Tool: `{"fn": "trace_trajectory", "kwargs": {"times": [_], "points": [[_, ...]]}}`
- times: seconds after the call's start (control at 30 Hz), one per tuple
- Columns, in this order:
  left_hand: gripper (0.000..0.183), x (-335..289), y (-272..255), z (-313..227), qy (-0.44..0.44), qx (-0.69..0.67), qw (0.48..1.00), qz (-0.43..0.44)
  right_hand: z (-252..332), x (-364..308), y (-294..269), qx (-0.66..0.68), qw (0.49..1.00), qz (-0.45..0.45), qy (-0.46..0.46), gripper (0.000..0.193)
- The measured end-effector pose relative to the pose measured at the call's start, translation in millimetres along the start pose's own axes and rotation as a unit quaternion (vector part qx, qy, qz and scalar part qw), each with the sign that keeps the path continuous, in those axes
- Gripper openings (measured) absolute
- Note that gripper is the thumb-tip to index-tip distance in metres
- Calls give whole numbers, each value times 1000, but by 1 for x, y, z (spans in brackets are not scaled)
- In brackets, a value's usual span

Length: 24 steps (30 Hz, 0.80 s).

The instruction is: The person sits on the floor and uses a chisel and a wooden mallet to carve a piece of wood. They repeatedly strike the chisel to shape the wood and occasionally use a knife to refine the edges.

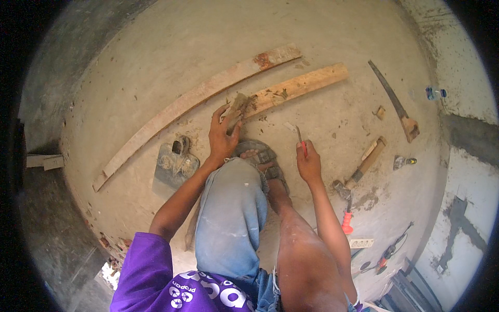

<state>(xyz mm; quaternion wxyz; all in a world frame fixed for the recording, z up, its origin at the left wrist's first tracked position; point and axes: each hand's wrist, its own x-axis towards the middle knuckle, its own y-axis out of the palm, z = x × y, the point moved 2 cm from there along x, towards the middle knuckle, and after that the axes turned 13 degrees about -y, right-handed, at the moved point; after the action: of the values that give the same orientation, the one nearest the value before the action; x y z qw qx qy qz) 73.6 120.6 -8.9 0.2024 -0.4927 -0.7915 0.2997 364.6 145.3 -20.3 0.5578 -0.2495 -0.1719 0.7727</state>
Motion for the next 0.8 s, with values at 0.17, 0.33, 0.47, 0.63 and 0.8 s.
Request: {"fn": "trace_trajectory", "kwargs": {"times": [0.17, 0.33, 0.47, 0.63, 0.8], "points": [[43, 9, 4, -10, -4, -45, 997, -61, 1, -4, 4, 10, 999, 15, 27, 26], [51, 3, -3, 1, -246, -11, 965, 94, 57, 20, 15, 56, 992, 108, -18, 28], [52, -8, -1, 15, -234, 52, 955, 173, 122, 47, 39, -19, 946, 280, -164, 31], [47, -13, 5, 14, -200, 21, 971, 133, 100, 91, 46, -102, 966, 189, -143, 34], [56, -8, 8, 21, -265, 26, 946, 182, 123, 79, 40, -96, 961, 232, -116, 38]]}}
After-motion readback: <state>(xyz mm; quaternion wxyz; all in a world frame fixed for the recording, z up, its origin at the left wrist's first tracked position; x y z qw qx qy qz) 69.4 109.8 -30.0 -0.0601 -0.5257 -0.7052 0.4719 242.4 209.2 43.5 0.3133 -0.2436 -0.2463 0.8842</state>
